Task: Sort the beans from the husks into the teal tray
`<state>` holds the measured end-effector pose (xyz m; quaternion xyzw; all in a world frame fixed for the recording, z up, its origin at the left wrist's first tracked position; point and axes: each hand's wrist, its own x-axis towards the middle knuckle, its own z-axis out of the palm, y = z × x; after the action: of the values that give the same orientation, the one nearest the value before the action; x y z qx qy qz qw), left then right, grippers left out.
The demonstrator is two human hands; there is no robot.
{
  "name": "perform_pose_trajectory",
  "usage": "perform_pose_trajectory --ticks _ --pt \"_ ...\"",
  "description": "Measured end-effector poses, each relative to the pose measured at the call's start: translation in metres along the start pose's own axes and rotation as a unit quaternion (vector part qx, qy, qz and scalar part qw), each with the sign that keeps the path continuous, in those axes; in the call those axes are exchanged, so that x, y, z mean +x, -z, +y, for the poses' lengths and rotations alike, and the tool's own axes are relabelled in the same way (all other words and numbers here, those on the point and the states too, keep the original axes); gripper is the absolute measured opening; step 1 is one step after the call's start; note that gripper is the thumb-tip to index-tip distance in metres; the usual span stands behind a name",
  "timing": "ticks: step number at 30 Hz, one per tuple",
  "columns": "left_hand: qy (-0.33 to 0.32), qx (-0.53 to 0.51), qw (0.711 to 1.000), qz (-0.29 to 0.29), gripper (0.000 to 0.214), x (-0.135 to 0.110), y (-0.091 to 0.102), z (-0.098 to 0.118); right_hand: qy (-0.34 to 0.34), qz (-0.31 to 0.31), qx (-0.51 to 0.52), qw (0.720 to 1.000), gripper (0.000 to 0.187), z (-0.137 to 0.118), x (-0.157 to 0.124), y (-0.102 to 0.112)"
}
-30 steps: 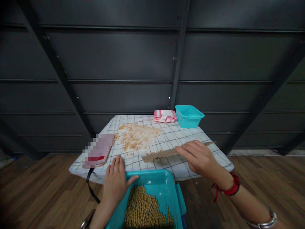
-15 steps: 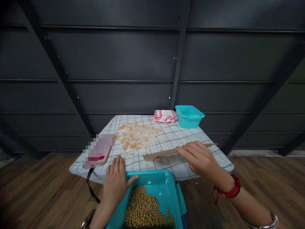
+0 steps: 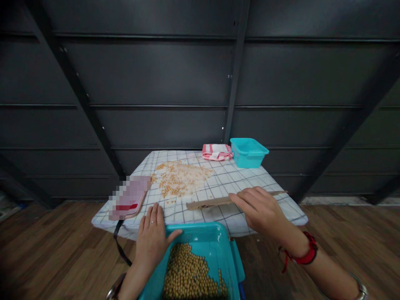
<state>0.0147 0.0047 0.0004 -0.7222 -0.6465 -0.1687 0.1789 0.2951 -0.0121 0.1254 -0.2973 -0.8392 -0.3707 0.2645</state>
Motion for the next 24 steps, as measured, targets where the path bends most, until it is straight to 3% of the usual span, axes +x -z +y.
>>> perform_pose_trajectory --ticks 11,24 --pt "0.007 0.005 1.0 -0.006 0.088 -0.003 0.001 0.001 0.002 0.004 -0.039 0.999 0.044 0.011 -0.007 -0.006" --pt "-0.004 0.031 1.0 -0.002 0.086 0.0 0.0 0.003 -0.007 0.003 0.004 1.0 0.04 0.002 0.0 0.0"
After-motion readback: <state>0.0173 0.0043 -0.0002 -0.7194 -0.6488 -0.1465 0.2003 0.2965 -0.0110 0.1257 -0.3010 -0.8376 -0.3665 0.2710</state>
